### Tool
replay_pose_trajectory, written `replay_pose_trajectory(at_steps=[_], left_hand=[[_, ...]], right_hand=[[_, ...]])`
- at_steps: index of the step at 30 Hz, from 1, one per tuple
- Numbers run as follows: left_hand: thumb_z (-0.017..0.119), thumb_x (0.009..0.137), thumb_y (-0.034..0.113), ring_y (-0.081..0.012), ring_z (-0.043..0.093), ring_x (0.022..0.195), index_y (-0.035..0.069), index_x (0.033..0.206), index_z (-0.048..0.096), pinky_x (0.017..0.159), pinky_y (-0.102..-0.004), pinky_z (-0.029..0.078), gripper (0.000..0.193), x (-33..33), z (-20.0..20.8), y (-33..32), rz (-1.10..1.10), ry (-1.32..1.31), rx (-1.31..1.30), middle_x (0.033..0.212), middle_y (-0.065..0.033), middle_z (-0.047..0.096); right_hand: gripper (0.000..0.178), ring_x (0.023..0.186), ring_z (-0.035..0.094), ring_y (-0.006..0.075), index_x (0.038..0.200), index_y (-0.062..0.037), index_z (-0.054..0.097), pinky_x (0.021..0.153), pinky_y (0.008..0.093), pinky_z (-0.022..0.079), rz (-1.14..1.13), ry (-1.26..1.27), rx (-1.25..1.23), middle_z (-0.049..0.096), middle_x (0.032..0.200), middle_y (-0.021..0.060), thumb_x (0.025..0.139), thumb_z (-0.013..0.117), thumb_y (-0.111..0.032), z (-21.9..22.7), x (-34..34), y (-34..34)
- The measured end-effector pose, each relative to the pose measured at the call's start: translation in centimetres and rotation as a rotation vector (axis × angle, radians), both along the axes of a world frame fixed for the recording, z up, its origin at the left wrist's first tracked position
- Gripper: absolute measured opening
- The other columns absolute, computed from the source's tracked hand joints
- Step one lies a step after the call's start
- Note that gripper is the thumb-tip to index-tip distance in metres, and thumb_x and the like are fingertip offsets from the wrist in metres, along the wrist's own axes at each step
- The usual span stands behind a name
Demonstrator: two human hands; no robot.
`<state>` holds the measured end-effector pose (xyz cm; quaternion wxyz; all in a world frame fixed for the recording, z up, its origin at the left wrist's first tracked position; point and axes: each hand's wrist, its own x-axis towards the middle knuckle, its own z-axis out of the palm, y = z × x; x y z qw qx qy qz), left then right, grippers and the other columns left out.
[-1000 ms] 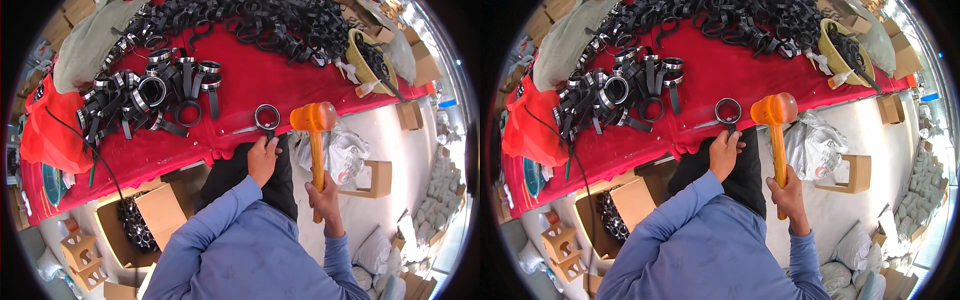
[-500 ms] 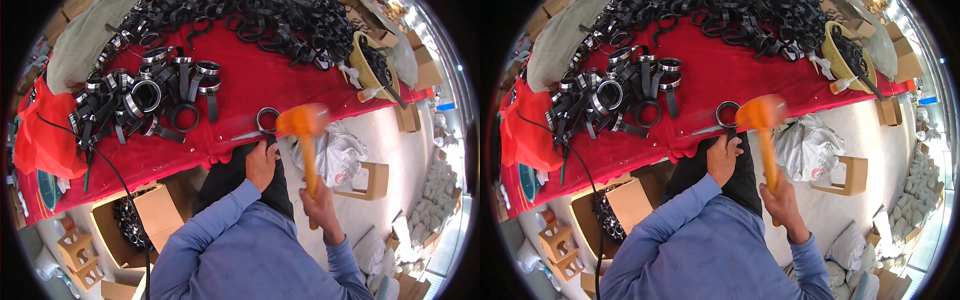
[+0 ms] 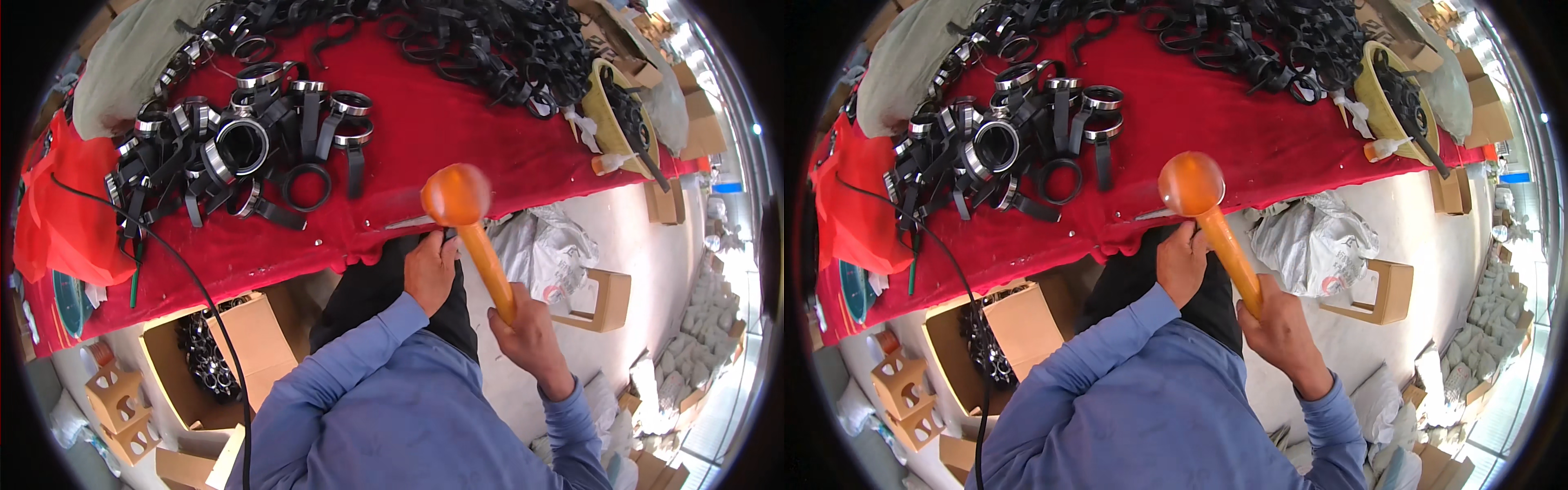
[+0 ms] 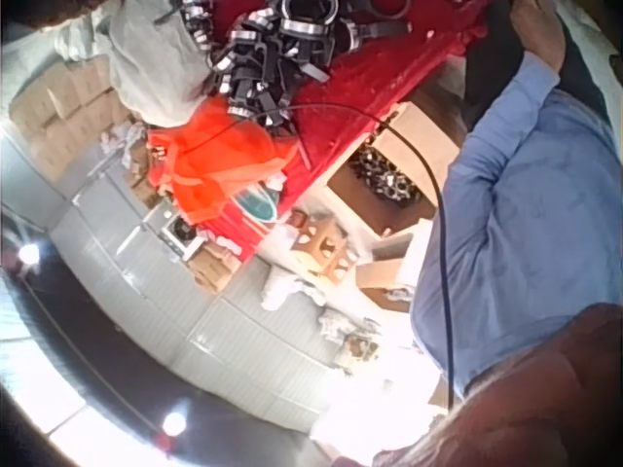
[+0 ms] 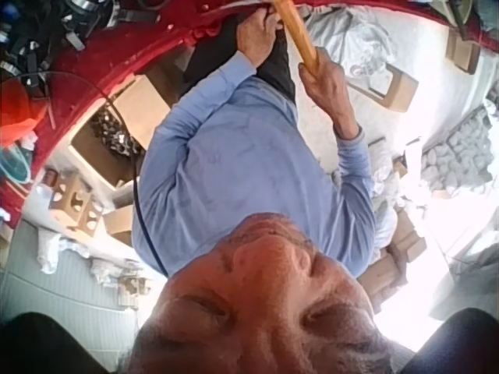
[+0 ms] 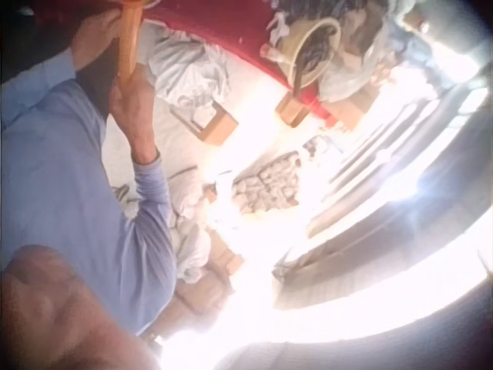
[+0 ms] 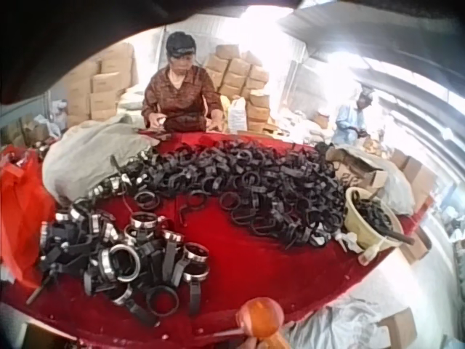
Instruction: The person assembles metal rings into plastic clamp brackets by fitting them together by hand and tapping them into place using a mallet, placing the assembled pieces into a cardboard box.
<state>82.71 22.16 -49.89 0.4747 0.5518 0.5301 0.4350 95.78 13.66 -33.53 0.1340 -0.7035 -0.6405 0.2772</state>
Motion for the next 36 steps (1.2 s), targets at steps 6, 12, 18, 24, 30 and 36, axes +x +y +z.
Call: replay_pose_trajectory(at_steps=[6,12,18,24,30,36], left_hand=[[0.063,0.107,0.026,-0.0419,0.073,0.085,0.001,0.1,0.062,0.071,-0.0504,0.055,0.026,-0.1,0.1,-0.3,-0.001,-0.092,-0.084,0.09,-0.0214,0.074],[0.064,0.106,0.027,-0.0449,0.07,0.085,0.001,0.101,0.064,0.072,-0.0524,0.054,0.027,-0.5,-0.3,-0.3,0.004,-0.033,-0.059,0.09,-0.0226,0.073],[0.064,0.106,0.026,-0.0463,0.069,0.086,0.0,0.101,0.064,0.072,-0.0528,0.053,0.026,0.5,0.0,-0.3,-0.014,-0.039,-0.04,0.092,-0.0228,0.072],[0.065,0.107,0.024,-0.0385,0.074,0.087,-0.002,0.1,0.066,0.073,-0.0459,0.056,0.027,-0.3,0.1,-0.4,0.025,-0.02,-0.037,0.092,-0.0211,0.075],[0.065,0.108,0.021,-0.0268,0.081,0.089,-0.005,0.098,0.066,0.075,-0.0358,0.061,0.029,0.1,0.3,-0.3,-0.004,-0.068,-0.108,0.091,-0.0195,0.078],[0.064,0.109,0.02,-0.0262,0.081,0.089,-0.006,0.096,0.065,0.074,-0.035,0.062,0.029,0.2,0.6,-0.2,-0.008,-0.047,-0.076,0.092,-0.0193,0.078]], right_hand=[[0.022,0.07,0.064,0.0544,0.106,0.0026,0.056,0.06,0.0538,0.05,-0.007,-0.018,0.107,0.061,0.071,0.0305,0.092,0.07,-0.007,1.0,-0.2,1.3],[0.024,0.074,0.064,0.0548,0.104,0.0032,0.054,0.065,0.0561,0.049,0.07,-0.009,-0.054,0.062,0.073,0.0326,0.092,0.07,-0.01,4.1,0.0,6.3],[0.026,0.059,0.064,0.0389,0.11,0.0044,0.055,0.057,0.0454,0.052,-0.038,0.057,-0.176,0.061,0.07,0.0231,0.092,0.066,-0.011,1.6,2.7,6.6],[0.028,0.049,0.058,0.0177,0.116,0.0015,0.057,0.046,0.0337,0.048,-0.263,0.257,-0.31,0.059,0.072,0.0083,0.094,0.066,-0.013,5.0,1.8,7.7],[0.024,0.047,0.056,0.0157,0.113,0.0017,0.055,0.044,0.034,0.047,-0.344,0.397,-0.397,0.057,0.071,0.0075,0.095,0.065,-0.01,2.7,3.8,7.3],[0.023,0.049,0.056,0.0139,0.113,-0.0021,0.056,0.046,0.0332,0.047,-0.41,0.213,-0.077,0.056,0.071,0.0049,0.093,0.066,-0.007,-0.4,4.6,2.4]])
